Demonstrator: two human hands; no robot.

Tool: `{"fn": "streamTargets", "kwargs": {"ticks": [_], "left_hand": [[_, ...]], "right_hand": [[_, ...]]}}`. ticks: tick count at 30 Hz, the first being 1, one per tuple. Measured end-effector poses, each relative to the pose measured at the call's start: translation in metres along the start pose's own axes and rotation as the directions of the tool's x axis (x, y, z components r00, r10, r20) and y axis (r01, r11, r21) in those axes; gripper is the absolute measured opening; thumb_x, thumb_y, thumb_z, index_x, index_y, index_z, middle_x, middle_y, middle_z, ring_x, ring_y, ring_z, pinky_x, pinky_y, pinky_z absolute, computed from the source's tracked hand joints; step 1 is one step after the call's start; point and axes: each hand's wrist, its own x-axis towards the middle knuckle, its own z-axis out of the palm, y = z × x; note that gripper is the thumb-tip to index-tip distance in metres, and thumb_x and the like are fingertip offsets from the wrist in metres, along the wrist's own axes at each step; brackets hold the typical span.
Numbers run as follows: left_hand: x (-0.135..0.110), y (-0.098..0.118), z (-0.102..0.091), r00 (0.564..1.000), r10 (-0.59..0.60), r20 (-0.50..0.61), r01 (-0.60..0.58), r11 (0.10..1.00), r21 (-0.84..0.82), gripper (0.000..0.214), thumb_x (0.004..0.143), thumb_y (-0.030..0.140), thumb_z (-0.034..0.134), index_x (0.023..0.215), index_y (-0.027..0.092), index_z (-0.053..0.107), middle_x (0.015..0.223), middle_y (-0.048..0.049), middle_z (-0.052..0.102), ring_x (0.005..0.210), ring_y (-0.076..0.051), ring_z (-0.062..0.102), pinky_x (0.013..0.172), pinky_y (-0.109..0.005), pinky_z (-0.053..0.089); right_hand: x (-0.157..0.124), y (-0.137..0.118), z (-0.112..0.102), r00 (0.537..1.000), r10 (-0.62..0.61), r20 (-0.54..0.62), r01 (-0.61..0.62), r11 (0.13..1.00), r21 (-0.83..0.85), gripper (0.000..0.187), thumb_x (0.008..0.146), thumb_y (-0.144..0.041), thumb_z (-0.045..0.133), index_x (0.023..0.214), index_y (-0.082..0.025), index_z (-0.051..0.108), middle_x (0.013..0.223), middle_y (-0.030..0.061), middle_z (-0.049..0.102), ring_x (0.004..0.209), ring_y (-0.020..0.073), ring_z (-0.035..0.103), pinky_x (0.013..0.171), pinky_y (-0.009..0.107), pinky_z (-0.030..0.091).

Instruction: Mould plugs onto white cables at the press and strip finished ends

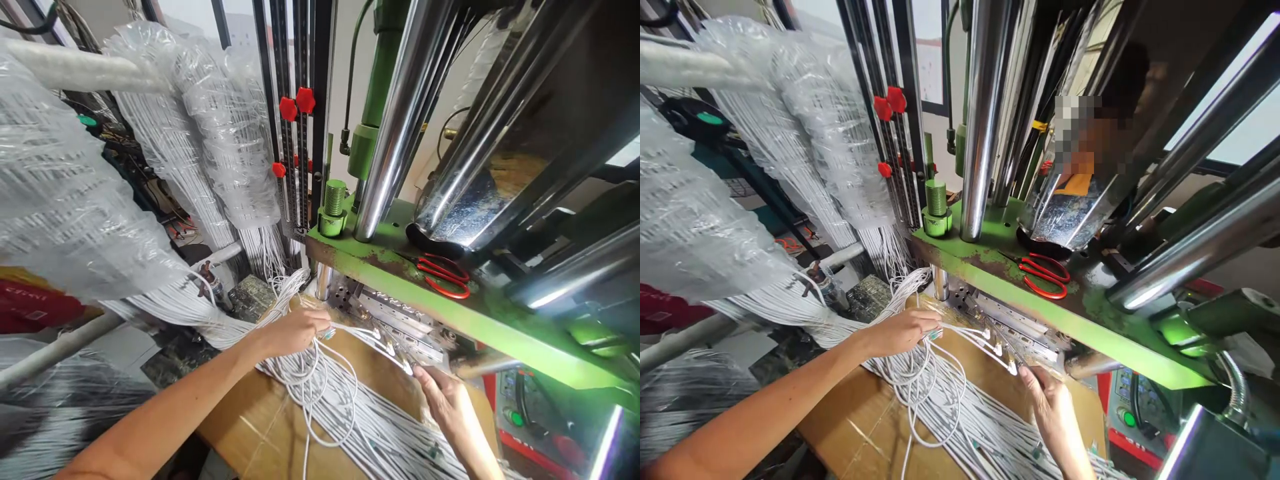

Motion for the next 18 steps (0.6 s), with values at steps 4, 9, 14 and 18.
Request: {"fn": "streamTargets", "kwargs": {"ticks": [4, 9, 14, 18], "left_hand": [[-0.022, 0.007, 0.004, 0.994, 0.105, -0.003, -0.105, 0.993, 0.046, 0.033, 0.086, -0.001, 0.039, 0.093, 0.018, 0.065, 0.092, -0.0084, 0.066, 0.083, -0.021, 0.061, 0.08, -0.031, 0.046], [-0.039, 0.011, 0.006, 0.989, 0.142, -0.051, -0.14, 0.989, 0.055, 0.04, 0.084, -0.005, 0.033, 0.095, 0.017, 0.065, 0.104, -0.0112, 0.068, 0.094, -0.023, 0.061, 0.091, -0.034, 0.046], [-0.045, 0.012, 0.004, 0.992, 0.117, -0.053, -0.118, 0.993, -0.022, 0.041, 0.084, -0.004, 0.033, 0.098, 0.016, 0.065, 0.107, -0.0125, 0.069, 0.1, -0.024, 0.061, 0.095, -0.037, 0.045], [-0.042, 0.016, 0.001, 0.996, 0.072, -0.047, -0.077, 0.989, -0.124, 0.037, 0.092, 0.005, 0.033, 0.099, 0.016, 0.067, 0.104, -0.0132, 0.069, 0.098, -0.024, 0.061, 0.093, -0.037, 0.045]], "right_hand": [[-0.019, 0.004, 0.015, 0.988, 0.132, 0.084, -0.14, 0.985, 0.099, 0.052, 0.08, -0.073, 0.046, 0.073, -0.023, 0.059, 0.055, -0.0026, 0.045, 0.054, 0.0167, 0.044, 0.055, 0.03, 0.038], [-0.023, 0.009, 0.033, 0.983, 0.15, 0.109, -0.164, 0.978, 0.131, 0.056, 0.079, -0.077, 0.042, 0.07, -0.023, 0.054, 0.05, -0.0062, 0.033, 0.047, 0.0142, 0.038, 0.05, 0.029, 0.033], [-0.022, 0.016, 0.048, 0.975, 0.176, 0.136, -0.206, 0.945, 0.253, 0.064, 0.076, -0.084, 0.044, 0.071, -0.021, 0.056, 0.048, -0.0082, 0.03, 0.043, 0.0108, 0.031, 0.045, 0.027, 0.024], [-0.024, 0.008, 0.048, 0.967, 0.203, 0.153, -0.245, 0.907, 0.343, 0.064, 0.076, -0.082, 0.05, 0.07, -0.02, 0.059, 0.049, -0.0092, 0.028, 0.045, 0.0095, 0.025, 0.045, 0.026, 0.02]]}}
